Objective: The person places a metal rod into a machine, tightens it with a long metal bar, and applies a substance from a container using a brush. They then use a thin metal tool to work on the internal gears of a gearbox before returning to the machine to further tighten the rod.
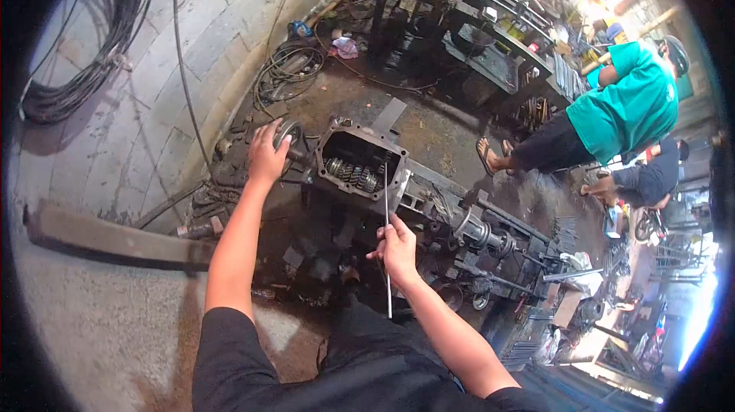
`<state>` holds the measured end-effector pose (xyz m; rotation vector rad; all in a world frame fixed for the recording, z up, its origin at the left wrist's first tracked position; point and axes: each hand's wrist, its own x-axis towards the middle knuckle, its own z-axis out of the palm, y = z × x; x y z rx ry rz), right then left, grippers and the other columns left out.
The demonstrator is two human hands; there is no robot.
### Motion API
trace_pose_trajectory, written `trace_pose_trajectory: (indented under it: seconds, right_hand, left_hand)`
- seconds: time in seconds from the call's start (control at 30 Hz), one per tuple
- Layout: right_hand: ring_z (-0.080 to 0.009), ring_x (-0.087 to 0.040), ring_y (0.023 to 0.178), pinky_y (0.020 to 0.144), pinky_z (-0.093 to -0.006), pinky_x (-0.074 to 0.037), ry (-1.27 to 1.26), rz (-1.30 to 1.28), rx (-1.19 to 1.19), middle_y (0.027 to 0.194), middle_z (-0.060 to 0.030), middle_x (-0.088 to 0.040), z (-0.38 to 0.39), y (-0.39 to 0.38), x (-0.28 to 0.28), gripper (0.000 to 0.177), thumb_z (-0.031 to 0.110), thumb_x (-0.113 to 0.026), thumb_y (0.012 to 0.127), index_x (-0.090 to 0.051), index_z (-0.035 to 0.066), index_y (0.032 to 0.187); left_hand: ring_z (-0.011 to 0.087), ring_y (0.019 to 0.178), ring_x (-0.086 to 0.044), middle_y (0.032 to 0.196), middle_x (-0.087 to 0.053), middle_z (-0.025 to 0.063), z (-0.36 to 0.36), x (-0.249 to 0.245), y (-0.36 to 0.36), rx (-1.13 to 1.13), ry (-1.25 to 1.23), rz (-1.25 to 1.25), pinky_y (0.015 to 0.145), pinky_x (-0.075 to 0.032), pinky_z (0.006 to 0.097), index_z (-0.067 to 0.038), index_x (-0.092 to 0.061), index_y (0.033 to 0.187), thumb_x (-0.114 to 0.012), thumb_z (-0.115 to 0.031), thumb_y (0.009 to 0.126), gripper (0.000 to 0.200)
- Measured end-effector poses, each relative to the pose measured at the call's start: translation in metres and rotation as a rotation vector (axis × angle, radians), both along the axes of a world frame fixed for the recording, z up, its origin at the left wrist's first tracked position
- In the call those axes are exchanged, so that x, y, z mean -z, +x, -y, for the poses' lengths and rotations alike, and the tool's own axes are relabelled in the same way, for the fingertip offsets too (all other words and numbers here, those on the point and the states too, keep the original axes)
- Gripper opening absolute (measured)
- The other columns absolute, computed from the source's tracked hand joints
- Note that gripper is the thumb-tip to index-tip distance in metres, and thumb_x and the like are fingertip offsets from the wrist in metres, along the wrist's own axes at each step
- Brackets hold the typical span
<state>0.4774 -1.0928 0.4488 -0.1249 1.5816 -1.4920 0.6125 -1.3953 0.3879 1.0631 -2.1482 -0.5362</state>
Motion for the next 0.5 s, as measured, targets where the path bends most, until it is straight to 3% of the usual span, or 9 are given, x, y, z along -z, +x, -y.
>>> trace_pose_trajectory:
  seconds: [0.07,0.1,0.2,0.23,0.27,0.33,0.37,0.5]
  right_hand:
    - [-0.0081,-0.047,0.046,0.047,-0.0302,-0.056,0.064,-0.027,0.069,0.08,-0.0037,-0.051,0.018,0.003,0.008,0.044,0.009,-0.035,0.1,-0.036,0.001,0.144]
    - [-0.0078,-0.045,0.045,0.043,-0.0271,-0.05,0.097,-0.087,0.135,0.078,-0.0029,-0.051,0.027,0.005,0.012,0.043,0.007,-0.037,0.099,-0.039,0.001,0.142]
    - [-0.0073,-0.045,0.046,0.041,-0.0256,-0.043,0.15,-0.074,0.092,0.076,-0.0016,-0.052,0.041,0.004,0.021,0.042,0.007,-0.038,0.099,-0.043,0.001,0.14]
    - [-0.0077,-0.045,0.046,0.04,-0.0257,-0.04,0.144,-0.076,0.123,0.07,-0.0003,-0.051,0.046,0.005,0.021,0.043,0.006,-0.038,0.098,-0.044,0.001,0.14]
    - [-0.0077,-0.045,0.046,0.04,-0.0257,-0.04,0.153,-0.07,0.134,0.07,-0.0003,-0.051,0.053,0.003,0.022,0.043,0.006,-0.038,0.098,-0.044,0.001,0.14]
    - [-0.0115,-0.049,0.049,0.044,-0.0299,-0.043,0.224,-0.166,0.004,0.067,-0.0052,-0.053,0.063,-0.004,0.028,0.045,0.007,-0.04,0.096,-0.044,-0.001,0.139]
    - [-0.0071,-0.041,0.046,0.039,-0.0247,-0.037,0.237,-0.285,-0.075,0.073,0.0011,-0.047,0.065,-0.004,0.066,0.049,0.008,-0.038,0.099,-0.033,0.004,0.147]
    - [-0.0073,-0.043,0.047,0.04,-0.0254,-0.038,0.262,-0.499,-0.186,0.068,0.0016,-0.046,0.057,-0.006,0.078,0.048,0.008,-0.039,0.099,-0.034,0.003,0.146]
  left_hand:
    - [0.0358,0.116,-0.052,0.12,-0.058,0.018,0.027,0.011,-0.011,0.113,-0.061,0.177,0.098,-0.04,0.0461,-0.003,-0.053,0.128,-0.063,-0.029,0.087,0.05]
    - [0.0355,0.126,-0.045,0.131,-0.052,0.0191,0.037,0.017,-0.016,0.17,-0.005,0.267,0.105,-0.035,0.045,-0.003,-0.048,0.134,-0.061,-0.034,0.088,0.057]
    - [0.037,0.13,-0.043,0.136,-0.049,0.021,0.046,0.038,-0.032,0.189,0.066,0.311,0.109,-0.033,0.0427,-0.006,-0.046,0.137,-0.063,-0.034,0.088,0.059]
    - [0.038,0.134,-0.038,0.141,-0.045,0.0213,0.054,0.038,-0.03,0.237,0.253,0.134,0.11,-0.031,0.0449,-0.007,-0.045,0.139,-0.064,-0.038,0.087,0.063]
    - [0.038,0.134,-0.038,0.141,-0.045,0.0213,0.054,0.04,-0.029,0.249,0.26,0.14,0.11,-0.031,0.0449,-0.007,-0.045,0.139,-0.064,-0.038,0.087,0.063]
    - [0.0387,0.134,-0.037,0.141,-0.045,0.0201,0.053,0.041,-0.027,0.318,0.046,0.319,0.11,-0.03,0.0481,-0.007,-0.045,0.138,-0.065,-0.04,0.085,0.065]
    - [0.0375,0.134,-0.037,0.141,-0.046,0.0178,0.052,0.04,-0.027,0.304,0.046,0.314,0.11,-0.03,0.0484,-0.007,-0.046,0.136,-0.066,-0.037,0.083,0.064]
    - [0.0357,0.134,-0.038,0.137,-0.049,0.0159,0.035,0.037,-0.016,0.301,-0.086,0.304,0.111,-0.03,0.0471,-0.007,-0.052,0.131,-0.065,-0.035,0.081,0.058]
